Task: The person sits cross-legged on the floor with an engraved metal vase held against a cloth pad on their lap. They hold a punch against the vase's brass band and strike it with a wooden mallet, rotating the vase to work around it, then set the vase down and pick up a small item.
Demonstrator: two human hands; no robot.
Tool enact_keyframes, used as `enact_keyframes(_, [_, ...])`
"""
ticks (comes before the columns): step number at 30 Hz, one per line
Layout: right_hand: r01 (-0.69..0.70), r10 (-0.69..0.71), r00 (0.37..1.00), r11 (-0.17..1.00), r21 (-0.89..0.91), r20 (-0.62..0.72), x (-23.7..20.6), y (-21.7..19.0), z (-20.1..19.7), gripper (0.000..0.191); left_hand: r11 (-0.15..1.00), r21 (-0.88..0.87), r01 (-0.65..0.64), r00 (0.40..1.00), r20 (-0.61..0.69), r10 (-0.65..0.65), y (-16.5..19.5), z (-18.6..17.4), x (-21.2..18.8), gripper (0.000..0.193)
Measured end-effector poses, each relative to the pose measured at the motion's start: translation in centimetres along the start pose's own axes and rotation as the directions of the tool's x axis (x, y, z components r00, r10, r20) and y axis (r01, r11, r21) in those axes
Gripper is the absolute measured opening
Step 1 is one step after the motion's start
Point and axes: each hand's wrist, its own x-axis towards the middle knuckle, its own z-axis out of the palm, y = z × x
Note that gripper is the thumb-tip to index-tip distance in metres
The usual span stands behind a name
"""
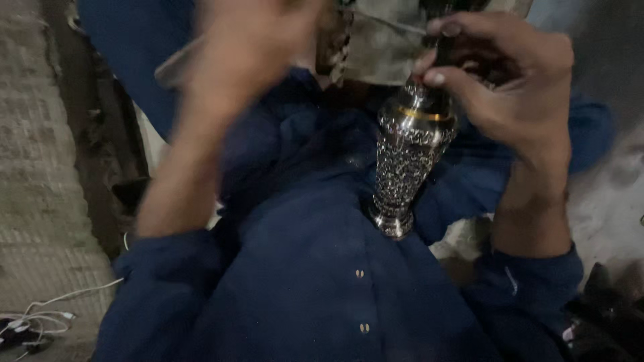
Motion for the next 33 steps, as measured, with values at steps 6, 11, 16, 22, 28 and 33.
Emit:
enact_keyframes(6, [0.067, -0.061, 0.998, 0.976, -0.209, 0.034, 0.1, 0.2, -0.1, 0.029, 0.995, -0.08, 0.067, 0.975, 0.219, -0.048, -5.0, -3.6, -6.9, 0.053])
enact_keyframes(11, [0.102, -0.087, 0.994, 0.952, -0.288, 0.064, 0.3, 0.4, 0.2, 0.028, 0.873, -0.488, 0.016, 0.994, 0.1, 0.038, -1.7, -1.5, -9.1, 0.062])
enact_keyframes(16, [0.11, -0.093, 0.993, 0.939, -0.326, 0.067, -0.1, 0.5, 0.3, 0.028, 0.834, -0.551, 0.014, 0.999, 0.051, 0.018, -0.1, -0.3, -9.7, 0.07])
enact_keyframes(22, [0.118, -0.101, 0.993, 0.926, -0.359, 0.066, -0.4, 1.1, 0.1, 0.028, 0.943, -0.329, 0.046, 0.998, 0.053, -0.03, 0.7, -0.8, -8.0, 0.067])
enact_keyframes(28, [0.122, -0.107, 0.993, 0.916, -0.383, 0.059, -0.8, 1.7, 0.0, 0.028, 0.986, -0.163, -0.023, 0.999, -0.029, 0.019, 1.0, -1.5, -6.8, 0.059])
enact_keyframes(33, [0.117, -0.104, 0.993, 0.922, -0.368, 0.057, -1.4, 2.2, -0.1, 0.028, 0.975, -0.188, -0.119, 0.993, -0.034, 0.114, 0.2, -1.0, -7.0, 0.046])
